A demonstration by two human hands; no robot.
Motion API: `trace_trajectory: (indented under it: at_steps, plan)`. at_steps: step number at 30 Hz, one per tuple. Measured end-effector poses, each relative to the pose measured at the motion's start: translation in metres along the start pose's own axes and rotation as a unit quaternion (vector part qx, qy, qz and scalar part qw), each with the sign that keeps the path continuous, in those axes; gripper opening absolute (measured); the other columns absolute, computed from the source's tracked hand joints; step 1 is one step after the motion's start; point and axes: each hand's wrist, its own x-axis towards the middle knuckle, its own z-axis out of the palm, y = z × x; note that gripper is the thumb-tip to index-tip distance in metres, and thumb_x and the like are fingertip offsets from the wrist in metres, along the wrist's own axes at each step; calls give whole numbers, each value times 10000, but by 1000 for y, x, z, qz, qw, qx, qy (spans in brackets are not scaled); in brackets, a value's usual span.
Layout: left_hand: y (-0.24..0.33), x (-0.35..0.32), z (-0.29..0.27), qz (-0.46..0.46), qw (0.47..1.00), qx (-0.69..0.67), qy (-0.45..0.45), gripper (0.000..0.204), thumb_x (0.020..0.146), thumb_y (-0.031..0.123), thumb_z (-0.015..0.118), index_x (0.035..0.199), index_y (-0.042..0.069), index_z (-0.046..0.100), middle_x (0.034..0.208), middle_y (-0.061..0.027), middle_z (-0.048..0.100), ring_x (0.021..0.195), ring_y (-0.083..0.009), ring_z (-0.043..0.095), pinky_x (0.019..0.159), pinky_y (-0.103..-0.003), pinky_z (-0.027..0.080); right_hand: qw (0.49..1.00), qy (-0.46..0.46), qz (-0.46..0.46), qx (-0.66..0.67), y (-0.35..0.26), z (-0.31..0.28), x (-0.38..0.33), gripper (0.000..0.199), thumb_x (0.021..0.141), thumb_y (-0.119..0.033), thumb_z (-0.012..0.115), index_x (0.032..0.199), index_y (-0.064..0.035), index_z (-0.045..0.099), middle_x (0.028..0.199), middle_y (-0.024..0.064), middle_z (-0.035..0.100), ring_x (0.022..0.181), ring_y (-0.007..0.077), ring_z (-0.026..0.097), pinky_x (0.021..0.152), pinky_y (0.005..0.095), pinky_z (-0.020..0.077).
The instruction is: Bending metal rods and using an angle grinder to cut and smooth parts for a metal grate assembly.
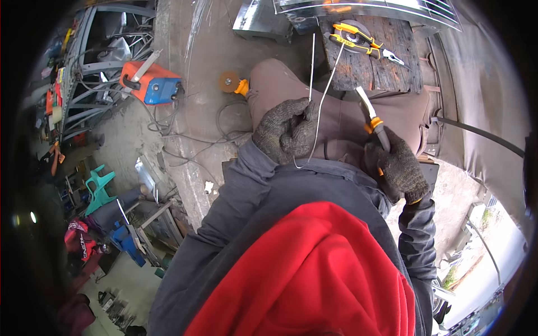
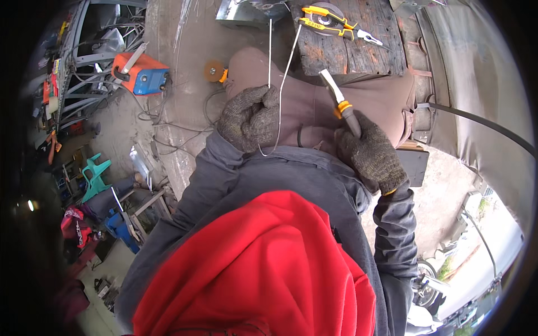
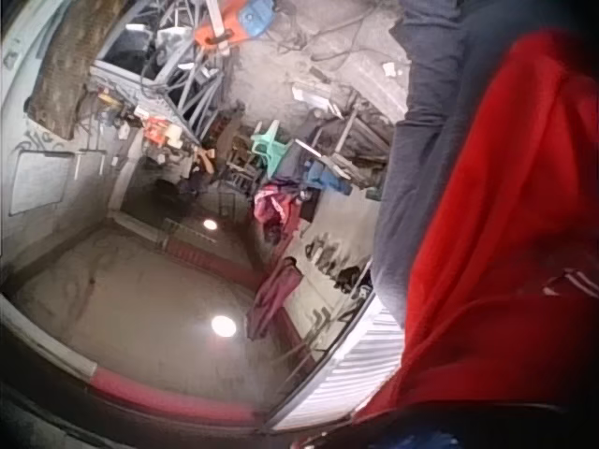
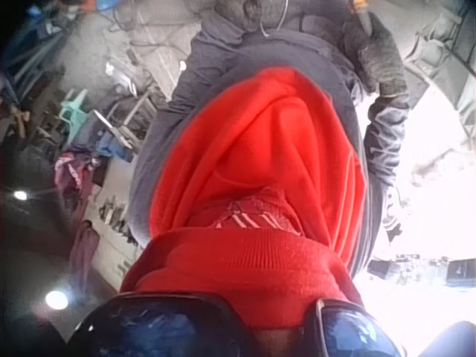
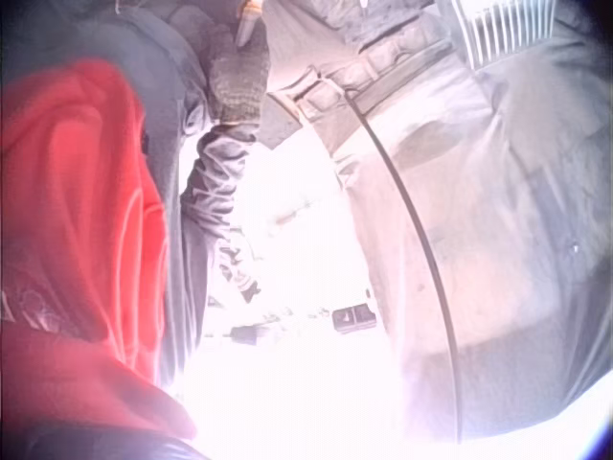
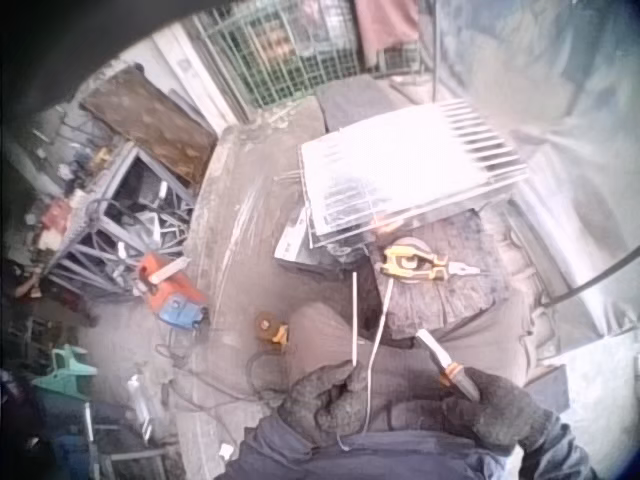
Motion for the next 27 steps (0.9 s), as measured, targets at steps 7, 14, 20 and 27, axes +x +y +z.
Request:
trace_trajectory:
  at_steps: [7,14,20,27]
  plan:
    - [-19,9,3,26,995,-12,94,367,1052,390,428,921,80,572,546,-25,478,365,-110,376,328,-247,319,859,198,-187,-434,-20,-21,65,575,844,-341,736,1329,-102,540,1149,174,616,987,371,601,854,474,500]
    - [-26,1,0,-47,996,-64,-43,360,1048,391,438,909,88,575,560,-23,468,354,-112,356,328,-249,313,753,299,-392,-435,11,-28,131,594,819,-355,755,1333,-127,563,1133,135,624,1043,339,597,900,478,474]
    - [-41,15,4,17,999,-10,34,358,1042,425,444,902,122,574,696,-20,508,479,-120,416,402,-257,347,766,316,-371,-419,34,-21,132,587,831,-338,724,1368,-180,549,1236,132,579,1182,341,519,1019,484,384]
    - [-38,31,-22,4,989,-40,-145,429,1019,509,449,773,157,463,671,8,457,534,-143,439,459,-286,389,768,354,-394,-360,14,-3,91,549,850,-247,734,1331,-54,555,1163,148,622,1087,300,584,956,428,453]
